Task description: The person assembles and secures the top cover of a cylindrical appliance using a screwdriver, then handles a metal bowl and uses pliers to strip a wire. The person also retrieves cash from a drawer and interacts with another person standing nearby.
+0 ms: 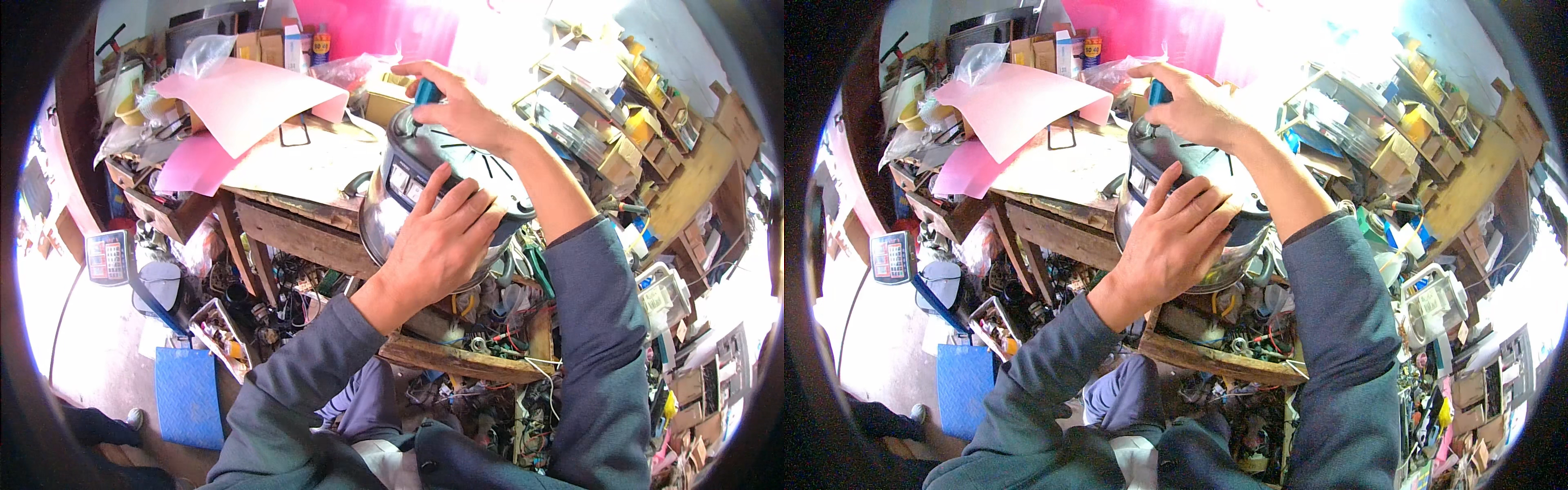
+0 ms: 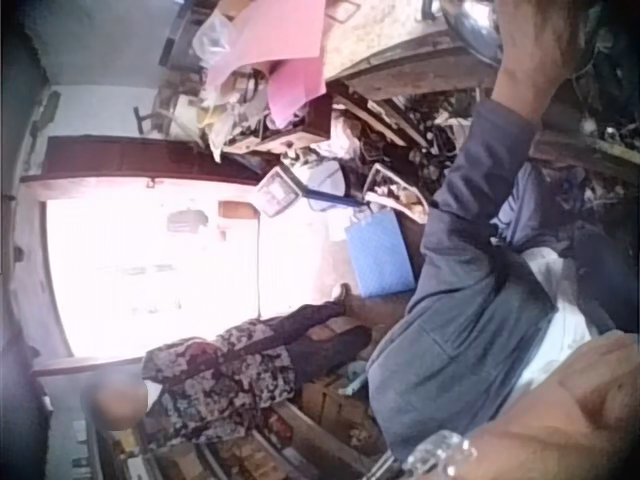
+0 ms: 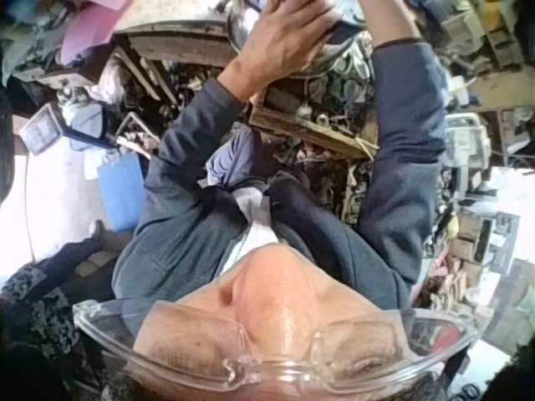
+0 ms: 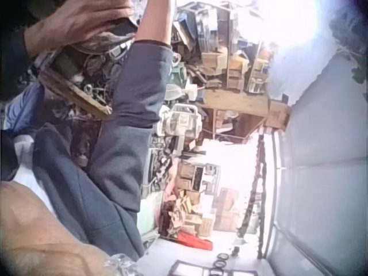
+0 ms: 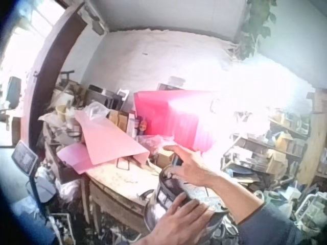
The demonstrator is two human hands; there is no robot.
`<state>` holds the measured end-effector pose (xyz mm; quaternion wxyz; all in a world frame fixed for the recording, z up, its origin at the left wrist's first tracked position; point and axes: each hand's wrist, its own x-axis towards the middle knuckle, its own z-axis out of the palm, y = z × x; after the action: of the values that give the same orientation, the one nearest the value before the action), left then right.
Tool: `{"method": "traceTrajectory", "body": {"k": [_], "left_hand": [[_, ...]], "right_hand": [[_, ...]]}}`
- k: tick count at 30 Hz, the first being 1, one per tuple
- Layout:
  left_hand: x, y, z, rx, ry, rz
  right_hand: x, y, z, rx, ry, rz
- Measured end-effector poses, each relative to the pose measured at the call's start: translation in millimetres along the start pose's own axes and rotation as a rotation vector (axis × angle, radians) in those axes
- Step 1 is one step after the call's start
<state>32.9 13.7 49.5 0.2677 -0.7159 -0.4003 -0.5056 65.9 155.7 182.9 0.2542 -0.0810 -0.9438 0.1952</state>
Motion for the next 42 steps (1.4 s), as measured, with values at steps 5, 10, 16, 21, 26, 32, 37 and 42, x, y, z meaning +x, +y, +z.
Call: {"method": "traceTrajectory", "body": {"k": [5,10,16,21,26,32,37,42], "left_hand": [[1.0,0.9,1.8,0.014,-0.008,0.004],[-0.6,-0.3,3.3,0.016,-0.015,0.003],[2.2,3.4,2.1,0.020,-0.015,-0.008],[-1.1,0.3,2.0,0.024,-0.011,-0.008],[1.5,2.7,1.0,0.023,-0.022,-0.013],[0.1,0.8,1.0,0.019,-0.034,-0.006],[0.7,2.0,2.6,0.033,-0.034,-0.006],[1.5,3.9,0.2,0.021,-0.053,-0.023]], "right_hand": [[3.1,0.4,5.1,-0.326,0.110,0.092],[-0.3,-2.0,12.0,-0.430,0.241,-0.013],[1.8,10.7,2.1,-0.260,0.164,-0.036],[3.1,5.6,1.4,-0.321,0.156,-0.006],[4.1,12.6,6.2,-0.366,0.175,-0.040],[7.2,3.2,2.4,-0.387,0.083,-0.009],[12.0,-4.1,-3.5,-0.341,0.054,-0.144],[15.0,-13.0,-1.4,-0.483,0.012,0.022]]}}
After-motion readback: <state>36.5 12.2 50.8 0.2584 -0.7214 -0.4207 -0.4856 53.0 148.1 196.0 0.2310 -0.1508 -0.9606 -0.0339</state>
